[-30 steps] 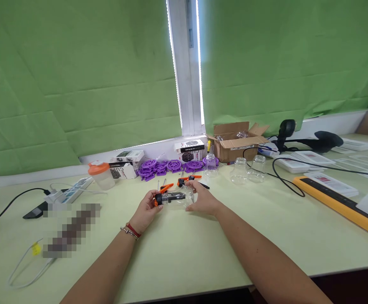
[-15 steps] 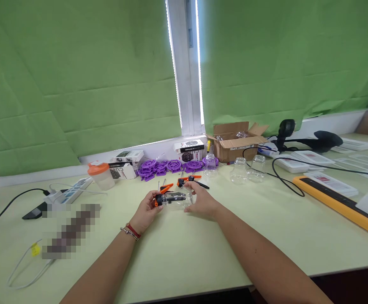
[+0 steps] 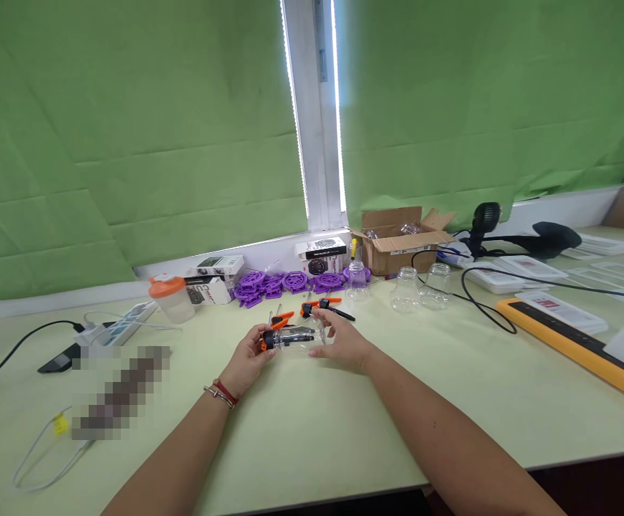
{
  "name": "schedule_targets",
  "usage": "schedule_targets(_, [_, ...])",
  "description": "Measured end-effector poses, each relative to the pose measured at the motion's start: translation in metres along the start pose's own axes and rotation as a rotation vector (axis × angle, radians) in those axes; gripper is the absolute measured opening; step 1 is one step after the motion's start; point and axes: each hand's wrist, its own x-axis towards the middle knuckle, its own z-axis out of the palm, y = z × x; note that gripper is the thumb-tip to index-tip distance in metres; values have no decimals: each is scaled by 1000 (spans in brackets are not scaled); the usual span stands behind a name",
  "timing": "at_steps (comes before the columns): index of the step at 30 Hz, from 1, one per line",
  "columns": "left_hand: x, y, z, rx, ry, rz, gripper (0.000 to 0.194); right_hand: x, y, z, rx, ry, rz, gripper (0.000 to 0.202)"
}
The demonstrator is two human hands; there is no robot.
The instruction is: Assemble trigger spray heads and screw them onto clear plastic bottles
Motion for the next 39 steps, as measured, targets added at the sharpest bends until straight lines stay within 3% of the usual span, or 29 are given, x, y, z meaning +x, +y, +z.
schedule_targets(7, [-1,0,0,17,-24,-12,41,-1,-6,0,22,-19,21,74])
schedule_targets(16, [-1,0,-1,32,-32,-12,42,5,13,6,131,-38,22,64])
schedule_targets(22, [-2,1,0,32,-37,2,40,5,9,6,114,-49,14,54])
schedule_targets(25, [-2,4,0,18,-20,8,40,4,8,3,97,-57,-2,60])
schedule_targets(30, [-1,6,-1,-2,0,26,47,2,9,-3,58,-132,-25,89])
schedule_targets(34, [0,5,-2,3,-8,32,55,2,6,-5,47,-99,-54,87])
schedule_targets(39, [1,3,-3,41,-3,58,50,1,4,-5,60,-75,-59,84])
